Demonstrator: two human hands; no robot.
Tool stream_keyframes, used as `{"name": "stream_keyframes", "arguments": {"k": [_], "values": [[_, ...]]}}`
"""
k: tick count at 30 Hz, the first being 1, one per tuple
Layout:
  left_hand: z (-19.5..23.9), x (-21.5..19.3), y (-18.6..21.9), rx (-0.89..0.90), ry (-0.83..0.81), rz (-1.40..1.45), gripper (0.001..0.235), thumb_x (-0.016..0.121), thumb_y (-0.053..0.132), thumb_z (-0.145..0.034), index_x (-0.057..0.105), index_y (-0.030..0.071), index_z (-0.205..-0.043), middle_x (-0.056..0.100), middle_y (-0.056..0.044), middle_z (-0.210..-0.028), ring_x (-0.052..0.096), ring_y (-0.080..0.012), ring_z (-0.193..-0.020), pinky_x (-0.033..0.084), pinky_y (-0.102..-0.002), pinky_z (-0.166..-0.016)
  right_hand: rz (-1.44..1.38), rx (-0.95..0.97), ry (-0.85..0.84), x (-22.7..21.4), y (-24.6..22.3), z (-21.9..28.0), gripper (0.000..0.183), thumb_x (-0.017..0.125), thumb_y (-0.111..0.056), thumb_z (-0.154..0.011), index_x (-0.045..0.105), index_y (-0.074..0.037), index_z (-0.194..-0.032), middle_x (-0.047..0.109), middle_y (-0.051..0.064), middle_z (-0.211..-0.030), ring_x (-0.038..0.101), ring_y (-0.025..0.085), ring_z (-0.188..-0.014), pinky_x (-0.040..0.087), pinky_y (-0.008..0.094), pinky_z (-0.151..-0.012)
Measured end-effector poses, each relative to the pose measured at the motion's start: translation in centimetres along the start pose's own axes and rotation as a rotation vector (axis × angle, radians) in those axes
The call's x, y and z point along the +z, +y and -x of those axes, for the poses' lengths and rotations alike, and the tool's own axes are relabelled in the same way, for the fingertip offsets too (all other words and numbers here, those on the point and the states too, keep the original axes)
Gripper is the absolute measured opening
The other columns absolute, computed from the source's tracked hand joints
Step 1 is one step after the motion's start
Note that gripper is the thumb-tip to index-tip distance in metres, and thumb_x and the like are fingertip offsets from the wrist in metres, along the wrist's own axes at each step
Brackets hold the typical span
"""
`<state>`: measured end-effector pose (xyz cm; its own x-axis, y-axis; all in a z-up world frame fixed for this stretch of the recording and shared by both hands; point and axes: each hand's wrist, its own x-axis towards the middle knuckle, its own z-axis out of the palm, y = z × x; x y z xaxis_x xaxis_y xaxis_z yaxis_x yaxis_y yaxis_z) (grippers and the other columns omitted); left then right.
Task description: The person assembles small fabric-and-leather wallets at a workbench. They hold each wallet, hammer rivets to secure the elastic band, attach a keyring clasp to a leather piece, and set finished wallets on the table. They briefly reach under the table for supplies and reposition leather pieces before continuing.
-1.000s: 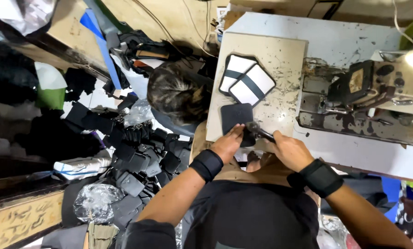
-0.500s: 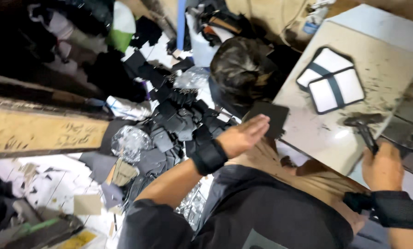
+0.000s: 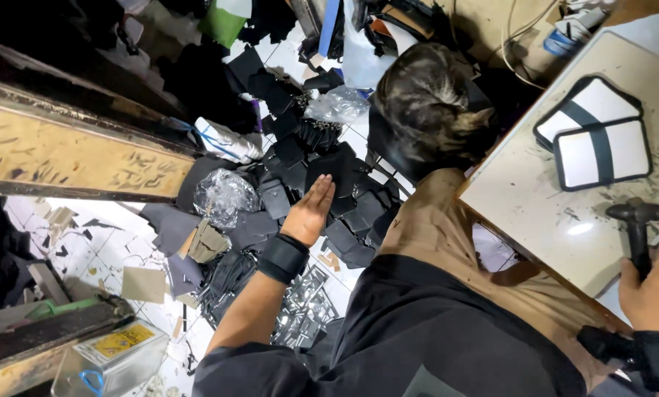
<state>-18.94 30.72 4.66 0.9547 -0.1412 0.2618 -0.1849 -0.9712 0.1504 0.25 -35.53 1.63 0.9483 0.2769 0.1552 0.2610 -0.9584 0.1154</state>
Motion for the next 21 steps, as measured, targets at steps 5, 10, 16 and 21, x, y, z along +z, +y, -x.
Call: {"name": "stream_keyframes", "arguments": {"k": [5,10,16,21], "values": [[3.9,6.7,-1.9,-0.014,-0.083,0.052,0.076,0.045,-0.017,-0.08,0.035,-0.005,-0.154,0.034,-0.023,-0.162,0.032,-0.038,-0.153,0.043,-0.043,-0.119,0.071,-0.05,0.048,-1.6,-1.3,-0.3,0.032,0.08,-0.033,-0.111,0.076,-0.007,-0.129,0.073,0.011,-0.104,0.074,0.031,-0.096,0.059,0.037,-0.082],[3.2,10.1,-0.2,-0.118,-0.116,0.101,0.07,0.07,0.027,-0.089,0.046,-0.002,-0.147,0.024,-0.026,-0.164,0.02,-0.0423,-0.154,0.024,-0.048,-0.126,-0.152,-0.239,0.27,-4.4,-3.4,-1.2,0.038,0.081,-0.014,-0.102,0.07,0.009,-0.13,0.066,0.031,-0.121,0.063,0.047,-0.113,0.053,0.052,-0.098],[-10.0,5.4,7.7,0.18,-0.067,0.126,0.066,0.068,0.032,-0.093,0.049,0.002,-0.149,0.032,-0.026,-0.162,0.025,-0.04,-0.154,0.022,-0.042,-0.128,-0.417,-0.148,-0.023,-6.7,-9.3,-2.1,0.053,0.066,-0.02,-0.091,0.062,-0.002,-0.141,0.06,0.031,-0.14,0.052,0.043,-0.136,0.04,0.045,-0.116],[-18.2,9.9,14.4,0.419,0.017,0.114,0.078,0.078,0.042,-0.081,0.053,0.01,-0.147,0.043,-0.016,-0.157,0.037,-0.0354,-0.148,0.035,-0.041,-0.122,-0.39,-0.193,0.03,-7.5,-11.2,-2.0,0.059,0.074,-0.025,-0.083,0.061,-0.007,-0.137,0.059,0.027,-0.139,0.06,0.045,-0.127,0.052,0.049,-0.102]]}}
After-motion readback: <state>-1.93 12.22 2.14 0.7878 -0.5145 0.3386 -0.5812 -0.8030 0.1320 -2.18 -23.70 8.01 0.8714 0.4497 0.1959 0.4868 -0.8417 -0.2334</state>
